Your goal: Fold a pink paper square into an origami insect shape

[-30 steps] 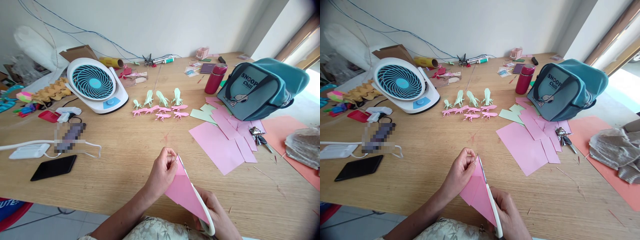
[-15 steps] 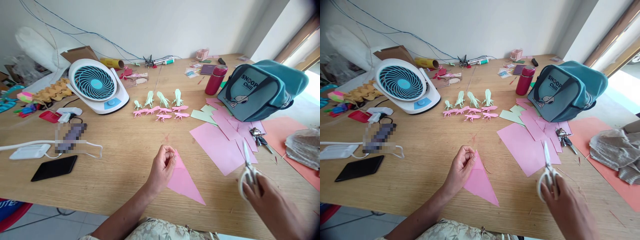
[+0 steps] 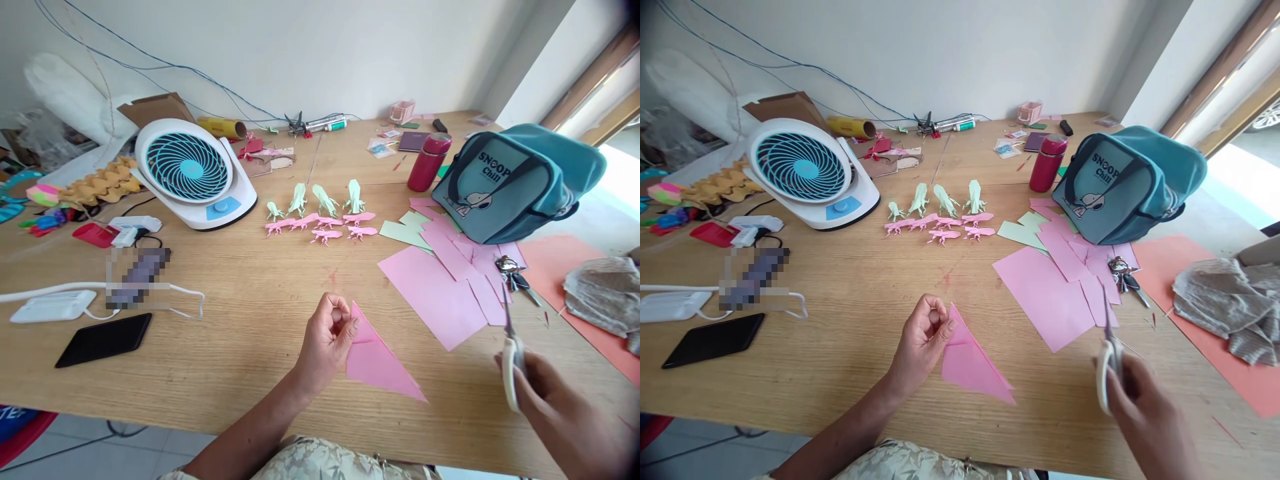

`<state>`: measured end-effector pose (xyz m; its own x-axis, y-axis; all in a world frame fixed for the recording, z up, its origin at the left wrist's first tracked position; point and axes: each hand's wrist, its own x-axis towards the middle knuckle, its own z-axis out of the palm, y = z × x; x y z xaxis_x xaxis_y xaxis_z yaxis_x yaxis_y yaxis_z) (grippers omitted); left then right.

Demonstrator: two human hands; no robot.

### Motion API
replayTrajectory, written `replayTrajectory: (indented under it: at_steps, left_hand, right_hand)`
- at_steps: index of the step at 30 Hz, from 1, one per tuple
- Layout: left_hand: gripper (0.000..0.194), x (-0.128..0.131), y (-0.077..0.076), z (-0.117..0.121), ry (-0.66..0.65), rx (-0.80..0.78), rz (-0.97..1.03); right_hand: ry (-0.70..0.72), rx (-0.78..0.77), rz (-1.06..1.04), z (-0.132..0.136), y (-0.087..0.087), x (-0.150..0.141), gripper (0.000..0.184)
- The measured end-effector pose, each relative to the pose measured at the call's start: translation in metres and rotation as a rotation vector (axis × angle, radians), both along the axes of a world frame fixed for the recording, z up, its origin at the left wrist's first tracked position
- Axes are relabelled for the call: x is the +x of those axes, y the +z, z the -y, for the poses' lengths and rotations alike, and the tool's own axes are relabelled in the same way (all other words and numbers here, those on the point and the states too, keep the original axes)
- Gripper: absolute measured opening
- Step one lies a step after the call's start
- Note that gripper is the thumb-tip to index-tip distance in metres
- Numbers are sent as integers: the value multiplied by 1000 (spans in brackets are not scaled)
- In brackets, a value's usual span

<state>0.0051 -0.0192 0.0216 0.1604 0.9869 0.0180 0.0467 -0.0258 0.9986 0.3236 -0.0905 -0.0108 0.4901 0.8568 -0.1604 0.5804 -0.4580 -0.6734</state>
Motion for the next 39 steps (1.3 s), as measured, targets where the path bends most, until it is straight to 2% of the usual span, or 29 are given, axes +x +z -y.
replayTrajectory:
  at_steps: [2,3,4,6,9,12,18,24,28,35,39]
  left_hand:
    - [20,2,1,1,-34,-22,5]
    - [20,2,2,2,-45,-30,-4]
    - [19,3,2,4,-57,-31,-23]
    - [18,3,3,7,-67,-25,-77]
    - [18,1,7,11,-59,-24,-137]
    - [24,-3,13,13,-41,-54,-142]
    - [37,-10,20,9,-39,-161,-84]
    - [21,-12,15,5,-54,-199,-80]
    - [21,-12,16,3,-37,-193,-63]
    - [26,-8,15,-2,-49,-222,-19]
    - [20,-4,14,-2,-38,-217,-9]
  right_hand:
    - [155,26,-497,-4,13,-42,45]
    - [212,35,-669,-5,20,-63,48]
    - [265,27,-787,-7,26,-82,48]
    - [275,49,-878,-9,35,-113,47]
    - [259,-13,-913,-7,40,-137,47]
    - [251,-28,-883,-2,36,-144,45]
    - [320,54,-635,5,25,-151,33]
    - [374,77,-552,4,19,-152,23]
    - [420,62,-562,1,14,-151,22]
    - [344,63,-619,-3,15,-155,29]
    - [302,23,-706,-6,20,-158,35]
